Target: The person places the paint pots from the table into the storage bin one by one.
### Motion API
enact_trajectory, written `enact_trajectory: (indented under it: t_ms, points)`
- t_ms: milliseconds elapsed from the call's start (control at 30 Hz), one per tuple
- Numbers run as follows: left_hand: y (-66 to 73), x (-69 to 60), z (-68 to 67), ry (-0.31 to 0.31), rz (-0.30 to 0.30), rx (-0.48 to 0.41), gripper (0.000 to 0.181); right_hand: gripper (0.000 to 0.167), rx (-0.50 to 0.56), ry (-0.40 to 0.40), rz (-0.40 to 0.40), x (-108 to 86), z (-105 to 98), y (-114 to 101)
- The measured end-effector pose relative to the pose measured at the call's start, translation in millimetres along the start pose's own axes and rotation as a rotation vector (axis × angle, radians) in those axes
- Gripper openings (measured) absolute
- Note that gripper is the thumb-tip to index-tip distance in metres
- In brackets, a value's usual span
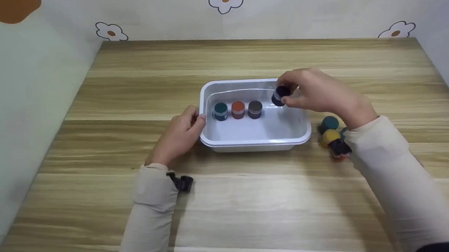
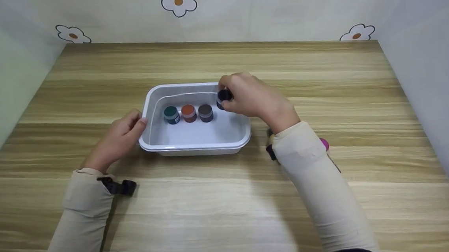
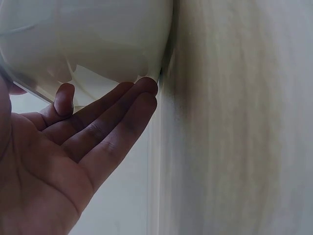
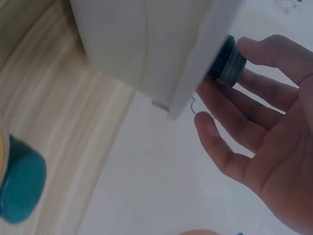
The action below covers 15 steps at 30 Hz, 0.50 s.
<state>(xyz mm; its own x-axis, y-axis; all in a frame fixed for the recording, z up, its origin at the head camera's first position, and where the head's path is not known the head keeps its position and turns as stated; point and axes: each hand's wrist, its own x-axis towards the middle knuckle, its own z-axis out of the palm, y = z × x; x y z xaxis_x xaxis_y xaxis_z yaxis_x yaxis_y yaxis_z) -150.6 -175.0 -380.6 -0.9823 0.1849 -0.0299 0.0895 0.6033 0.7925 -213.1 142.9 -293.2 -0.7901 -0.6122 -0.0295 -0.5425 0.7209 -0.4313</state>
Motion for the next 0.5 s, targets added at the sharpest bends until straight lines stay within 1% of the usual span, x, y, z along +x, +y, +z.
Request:
enact_trajectory:
  t_ms: [133, 267, 400, 500]
  points:
    - [-0.1, -0.4, -0.1, -0.003, -0.012, -0.003, 0.027, 0.032, -0.040, -0.033, -0.016, 13.1, 11, -1]
    - [1.5, 0.0, 0.1, -0.013, -0.018, -0.006, 0.029, 0.026, -0.113, -0.044, -0.036, 20.2, 20, -2]
    - [2.8, 0.8, 0.4, -0.025, -0.018, -0.007, 0.030, 0.019, -0.190, -0.064, -0.016, 22.4, 28, -3]
    - [2.5, -0.2, -0.2, -0.022, -0.026, -0.009, 0.029, 0.015, -0.230, -0.071, -0.004, 24.7, 34, -5]
